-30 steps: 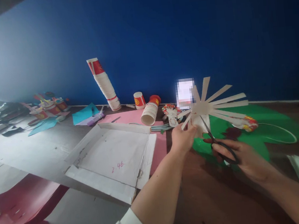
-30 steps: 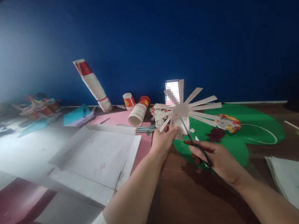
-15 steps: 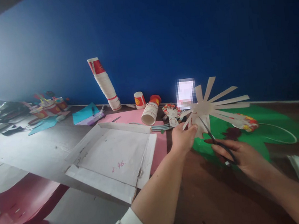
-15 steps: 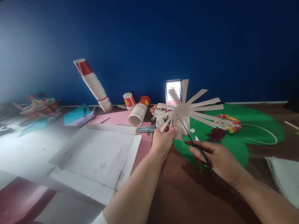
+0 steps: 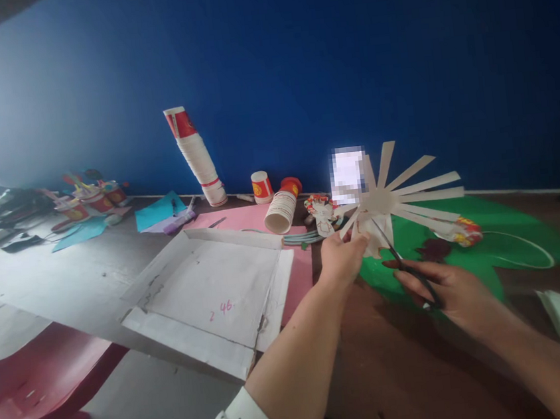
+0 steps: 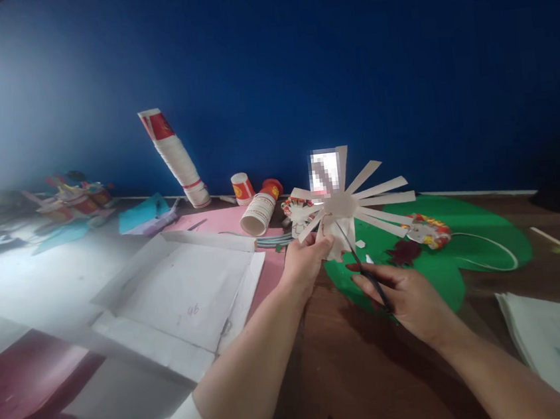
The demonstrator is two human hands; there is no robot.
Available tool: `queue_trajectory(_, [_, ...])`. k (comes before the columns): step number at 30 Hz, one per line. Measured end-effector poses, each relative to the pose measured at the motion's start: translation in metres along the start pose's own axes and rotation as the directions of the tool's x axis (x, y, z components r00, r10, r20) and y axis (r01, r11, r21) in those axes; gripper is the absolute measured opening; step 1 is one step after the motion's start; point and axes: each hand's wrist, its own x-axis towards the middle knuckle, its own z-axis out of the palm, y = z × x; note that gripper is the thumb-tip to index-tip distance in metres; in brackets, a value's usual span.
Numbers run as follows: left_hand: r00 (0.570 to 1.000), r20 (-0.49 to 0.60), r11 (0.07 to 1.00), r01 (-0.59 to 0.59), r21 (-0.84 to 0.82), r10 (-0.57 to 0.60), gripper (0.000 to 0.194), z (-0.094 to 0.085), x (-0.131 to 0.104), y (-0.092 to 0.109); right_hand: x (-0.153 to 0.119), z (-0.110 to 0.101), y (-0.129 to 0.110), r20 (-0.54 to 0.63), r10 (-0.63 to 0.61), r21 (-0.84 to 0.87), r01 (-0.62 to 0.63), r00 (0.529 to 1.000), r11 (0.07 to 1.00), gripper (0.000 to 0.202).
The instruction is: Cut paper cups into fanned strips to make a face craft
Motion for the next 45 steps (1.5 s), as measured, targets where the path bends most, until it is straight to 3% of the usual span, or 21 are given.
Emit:
queue_trajectory(13, [0.998,0.002,0.987,0.063,-0.150,-0.063,0.012,0.005,-0.003,0.002,0.002,0.002,0.006,-0.022,-0.044,-0.011,0.044,0.999,0.999,0.062])
queue_trajectory(22, [0.998,-0.006,0.984,0.055,-0.170,-0.057,0.012,0.007,-0.004,-0.001,0.003,0.002,0.006,-0.021,-0.035,-0.024,0.034,0.999,0.999,0.062])
queue_trajectory(30, [1.000,0.023,0.998,0.006,-0.066,-0.004,0.007,0.004,-0.008,0.003,0.003,0.003,0.006,-0.031,-0.027,0.008,0.027,0.999,1.000,0.064])
queue_trajectory(40, [0.998,0.062,0.997,-0.016,0.072,0.011,0.014,0.003,-0.012,0.002,0.002,-0.001,0.003,-0.062,-0.028,-0.010,0.027,0.998,1.000,0.055])
queue_trajectory(45, [0.998,0.062,0.999,-0.014,0.032,0.012,0.010,0.004,-0.015,0.008,0.002,-0.001,0.004,-0.054,-0.024,-0.021,0.023,0.998,1.000,0.053])
